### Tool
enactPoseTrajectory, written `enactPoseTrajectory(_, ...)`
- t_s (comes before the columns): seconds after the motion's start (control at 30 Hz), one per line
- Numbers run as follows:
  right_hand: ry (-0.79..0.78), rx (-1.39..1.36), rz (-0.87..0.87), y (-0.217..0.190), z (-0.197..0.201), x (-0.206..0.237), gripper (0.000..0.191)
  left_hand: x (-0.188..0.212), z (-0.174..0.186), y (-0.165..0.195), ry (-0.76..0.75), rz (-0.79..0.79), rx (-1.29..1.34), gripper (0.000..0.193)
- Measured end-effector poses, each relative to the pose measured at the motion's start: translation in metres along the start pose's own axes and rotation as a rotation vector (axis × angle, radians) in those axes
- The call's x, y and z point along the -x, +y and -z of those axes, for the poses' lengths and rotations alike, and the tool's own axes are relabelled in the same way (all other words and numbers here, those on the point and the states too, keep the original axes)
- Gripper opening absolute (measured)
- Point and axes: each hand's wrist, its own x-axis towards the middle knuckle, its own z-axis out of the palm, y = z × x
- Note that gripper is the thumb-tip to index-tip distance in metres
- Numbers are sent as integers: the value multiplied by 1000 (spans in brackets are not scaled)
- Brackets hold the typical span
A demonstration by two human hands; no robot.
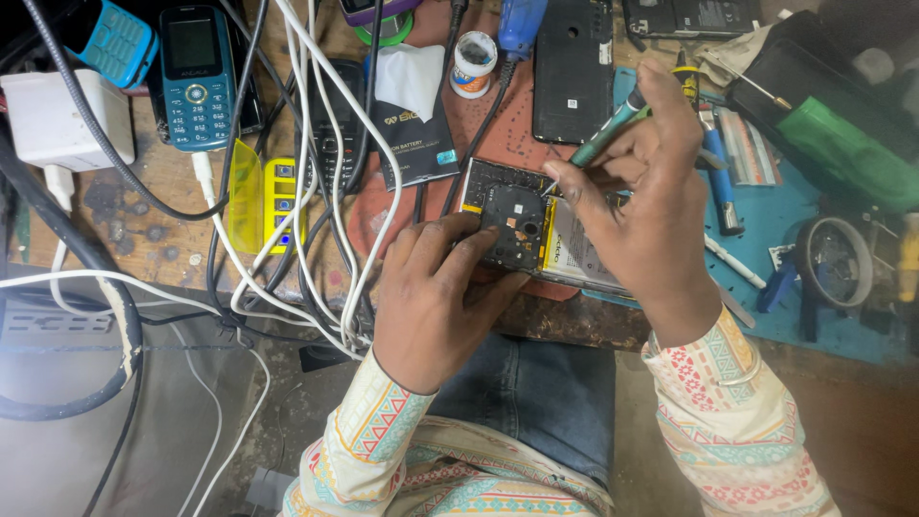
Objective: The person uses a screwdriver to unscrew and pry open a disassembled smartphone on a cluttered repair bench, then handles a replacement LCD screen, applies adhesive from a glue tube to the screen, and secures it to the phone with rubber bands.
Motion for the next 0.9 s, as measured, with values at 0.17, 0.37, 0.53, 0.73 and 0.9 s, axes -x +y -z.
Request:
enactPoseTrajectory(0.17, -19, -166, -5, 5, 2, 5, 74, 0, 0, 0, -1, -1, -7, 45)
enactPoseTrajectory(0.37, 229, -150, -165, 12, 29, 31, 42, 0, 0, 0, -3, -2, -11, 44)
enactPoseTrajectory(0.53, 294, 175, -191, -3, 63, 65, 20, 0, 2, -1, -12, -6, -12, 46)
enactPoseTrajectory(0.73, 209, 565, -317, -26, 70, 78, 17, 1, 3, -1, -9, -11, -46, 49)
enactPoseTrajectory(0.9, 163, 552, -320, -14, 65, 77, 18, 1, 4, -1, -18, -32, -72, 51)
